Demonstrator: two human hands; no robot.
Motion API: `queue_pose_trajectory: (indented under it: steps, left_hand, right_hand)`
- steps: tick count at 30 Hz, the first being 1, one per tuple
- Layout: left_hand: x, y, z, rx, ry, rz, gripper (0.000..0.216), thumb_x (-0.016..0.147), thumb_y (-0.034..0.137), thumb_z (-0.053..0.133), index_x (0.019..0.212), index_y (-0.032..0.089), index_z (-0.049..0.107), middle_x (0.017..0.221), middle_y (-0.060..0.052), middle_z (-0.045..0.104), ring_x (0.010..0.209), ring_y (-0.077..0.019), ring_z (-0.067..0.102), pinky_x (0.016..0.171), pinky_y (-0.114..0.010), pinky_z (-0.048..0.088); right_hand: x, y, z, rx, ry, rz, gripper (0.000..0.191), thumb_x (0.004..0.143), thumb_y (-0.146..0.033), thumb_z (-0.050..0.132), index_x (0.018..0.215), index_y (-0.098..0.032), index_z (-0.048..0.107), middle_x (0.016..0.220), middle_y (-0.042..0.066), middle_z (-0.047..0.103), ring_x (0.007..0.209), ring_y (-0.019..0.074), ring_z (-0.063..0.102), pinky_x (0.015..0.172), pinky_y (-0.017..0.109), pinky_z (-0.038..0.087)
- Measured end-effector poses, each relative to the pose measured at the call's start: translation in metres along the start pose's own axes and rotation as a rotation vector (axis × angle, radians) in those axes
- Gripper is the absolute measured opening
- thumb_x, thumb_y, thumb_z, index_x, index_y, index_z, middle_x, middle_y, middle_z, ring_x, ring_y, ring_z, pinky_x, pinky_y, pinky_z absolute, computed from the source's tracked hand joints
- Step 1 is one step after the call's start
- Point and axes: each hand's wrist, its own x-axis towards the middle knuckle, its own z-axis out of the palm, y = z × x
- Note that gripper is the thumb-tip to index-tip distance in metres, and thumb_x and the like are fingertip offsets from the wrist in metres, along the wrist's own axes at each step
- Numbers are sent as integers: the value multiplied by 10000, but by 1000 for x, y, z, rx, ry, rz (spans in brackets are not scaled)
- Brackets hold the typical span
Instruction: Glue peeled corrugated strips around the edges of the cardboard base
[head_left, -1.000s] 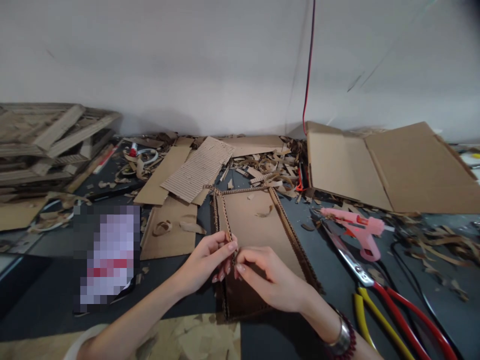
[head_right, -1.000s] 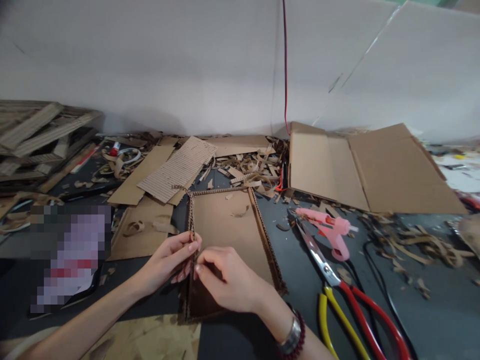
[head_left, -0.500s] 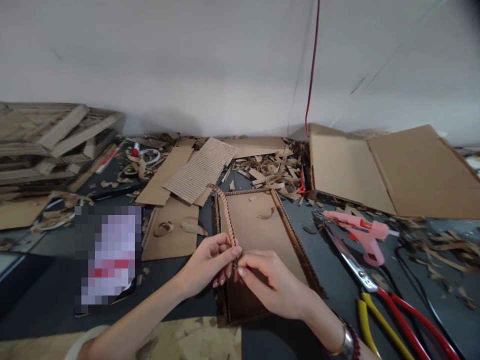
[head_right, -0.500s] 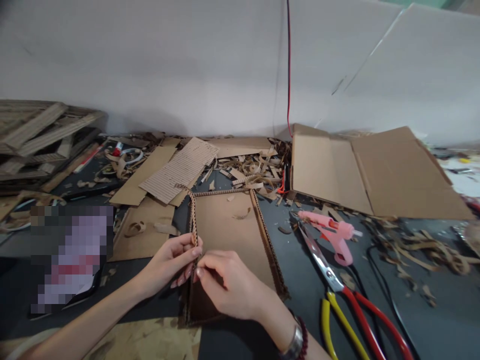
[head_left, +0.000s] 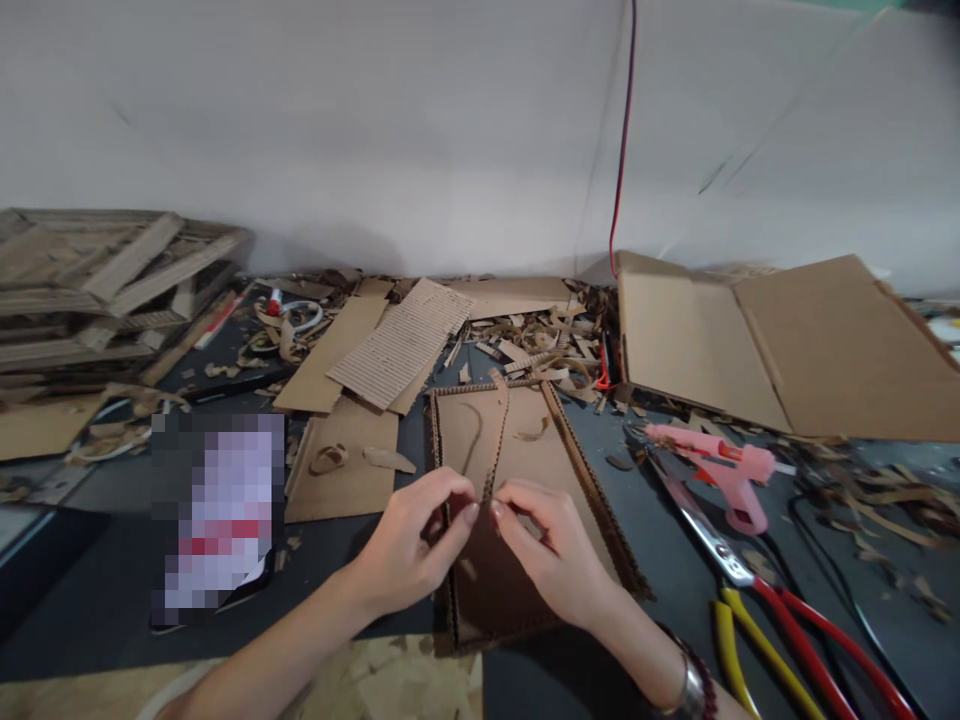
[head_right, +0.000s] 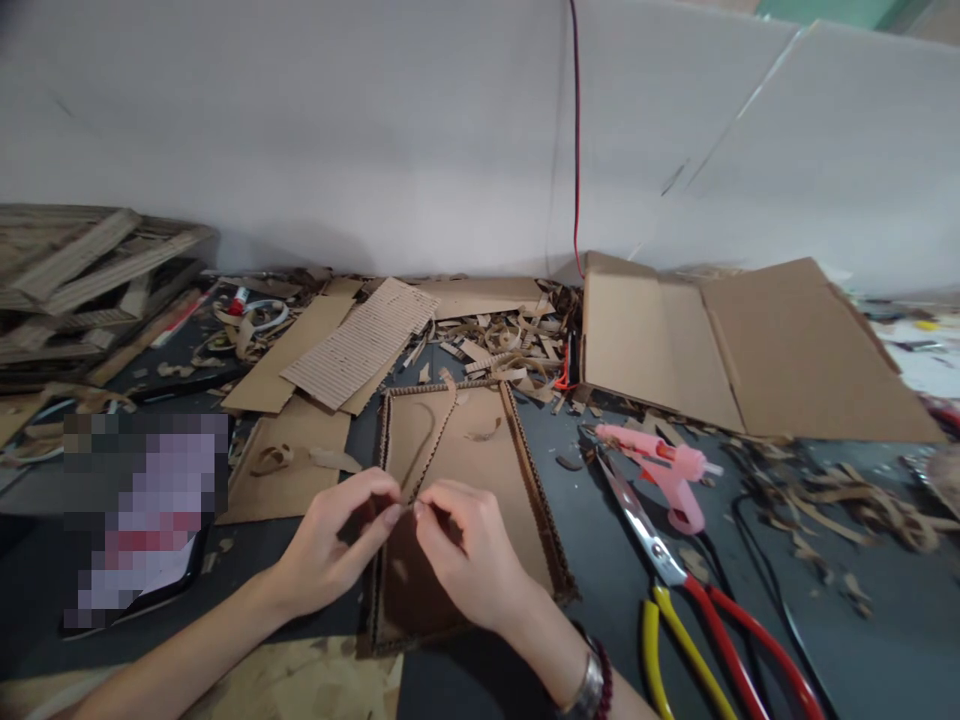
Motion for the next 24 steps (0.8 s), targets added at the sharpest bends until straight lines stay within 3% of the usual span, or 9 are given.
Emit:
queue_pose_trajectory:
  steps: [4, 10, 24]
  left_hand:
    - [0, 2, -1, 175, -114, 120, 152, 870, 179, 363, 786, 166, 489, 718, -30, 523, 631, -128, 486, 572, -223, 406]
    - [1, -4, 0, 371, -167, 225, 216, 882, 177, 310, 745, 163, 477, 687, -36, 520, 656, -160, 466, 586, -255, 389]
    - [0, -5, 1, 396, -193, 243, 226, 857, 154, 327, 681, 169, 468, 633, -23, 509, 611, -158, 446, 555, -260, 355]
  right_hand:
    - [-1, 1, 0, -39, -16, -49, 239, 836, -154, 383, 599, -188, 390, 571, -31, 386, 535, 96, 374, 494, 217, 285]
    - [-1, 0, 0, -110, -56, -96, 220, 815, -116, 384, 608, -191, 375, 579, -31, 380, 538, 100, 369, 502, 218, 284]
    - [-4, 3, 3, -162, -134, -69, 208, 810, -88, 389, 630, -191, 397, 607, -15, 458, 570, 109, 429, 521, 217, 322]
